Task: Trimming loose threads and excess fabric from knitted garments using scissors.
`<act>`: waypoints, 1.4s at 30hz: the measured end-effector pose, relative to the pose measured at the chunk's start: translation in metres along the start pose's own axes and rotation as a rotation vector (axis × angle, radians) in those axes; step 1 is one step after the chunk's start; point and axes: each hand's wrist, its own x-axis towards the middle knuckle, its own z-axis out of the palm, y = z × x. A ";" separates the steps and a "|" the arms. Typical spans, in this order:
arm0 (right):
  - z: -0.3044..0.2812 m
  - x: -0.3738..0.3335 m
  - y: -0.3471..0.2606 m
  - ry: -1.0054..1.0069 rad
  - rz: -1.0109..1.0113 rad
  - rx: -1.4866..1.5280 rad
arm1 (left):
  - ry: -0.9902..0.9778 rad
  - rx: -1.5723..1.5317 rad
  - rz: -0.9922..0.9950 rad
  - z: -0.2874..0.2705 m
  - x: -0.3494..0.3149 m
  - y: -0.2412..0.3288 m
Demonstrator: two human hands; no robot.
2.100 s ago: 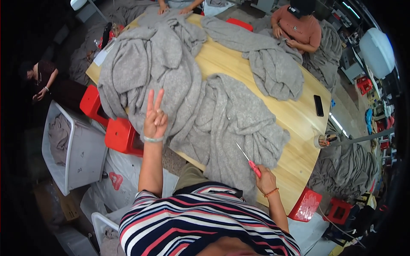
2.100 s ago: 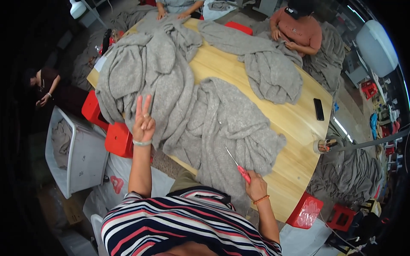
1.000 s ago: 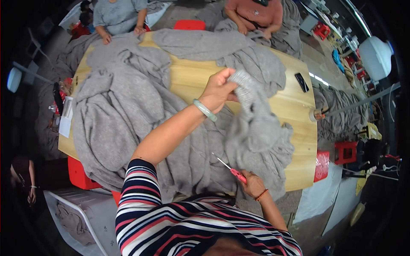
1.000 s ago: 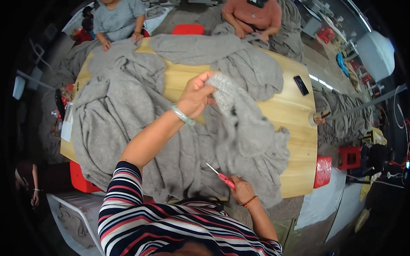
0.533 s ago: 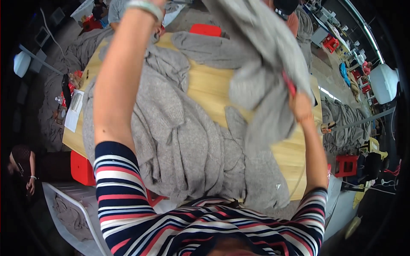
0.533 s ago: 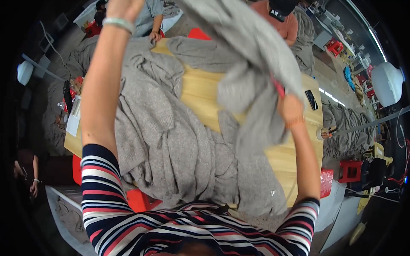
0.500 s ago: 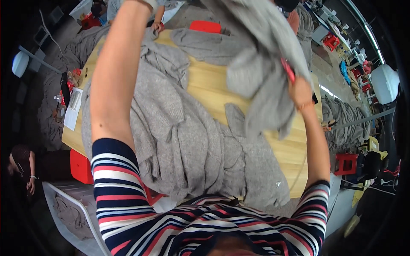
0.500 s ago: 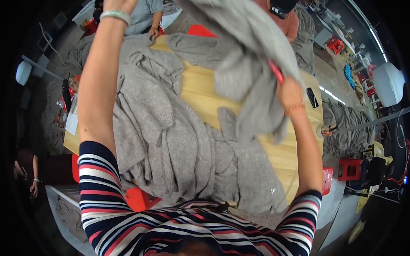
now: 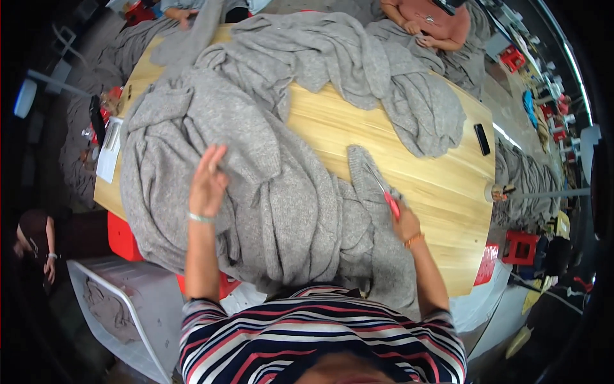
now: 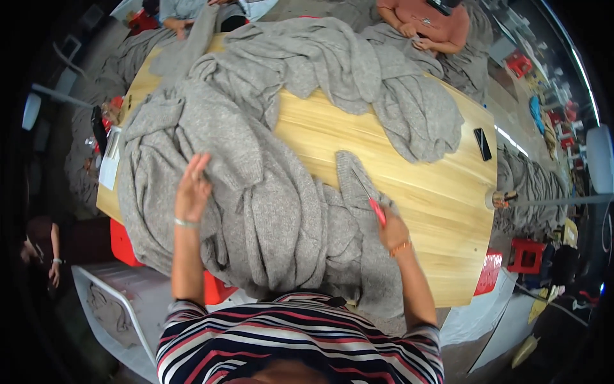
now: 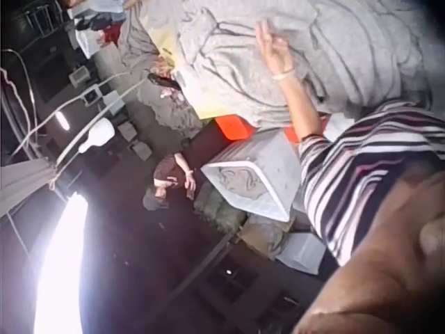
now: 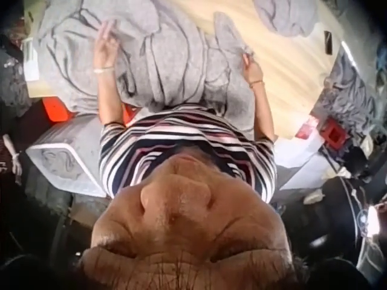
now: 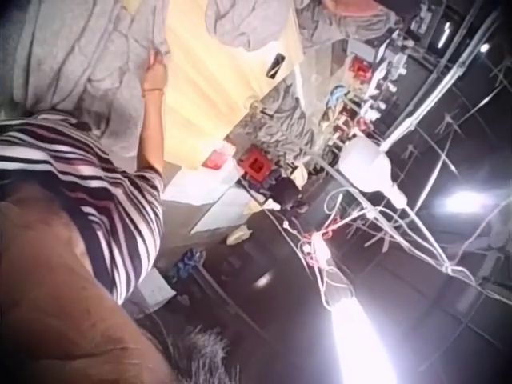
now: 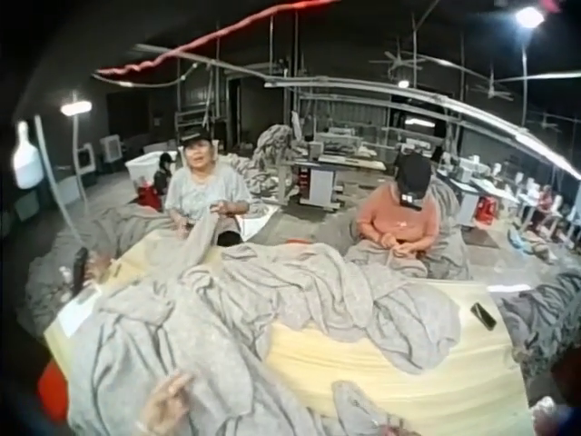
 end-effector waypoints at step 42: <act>-0.019 -0.152 0.268 0.408 0.142 0.241 | -0.310 0.686 -0.382 0.282 -0.096 -0.427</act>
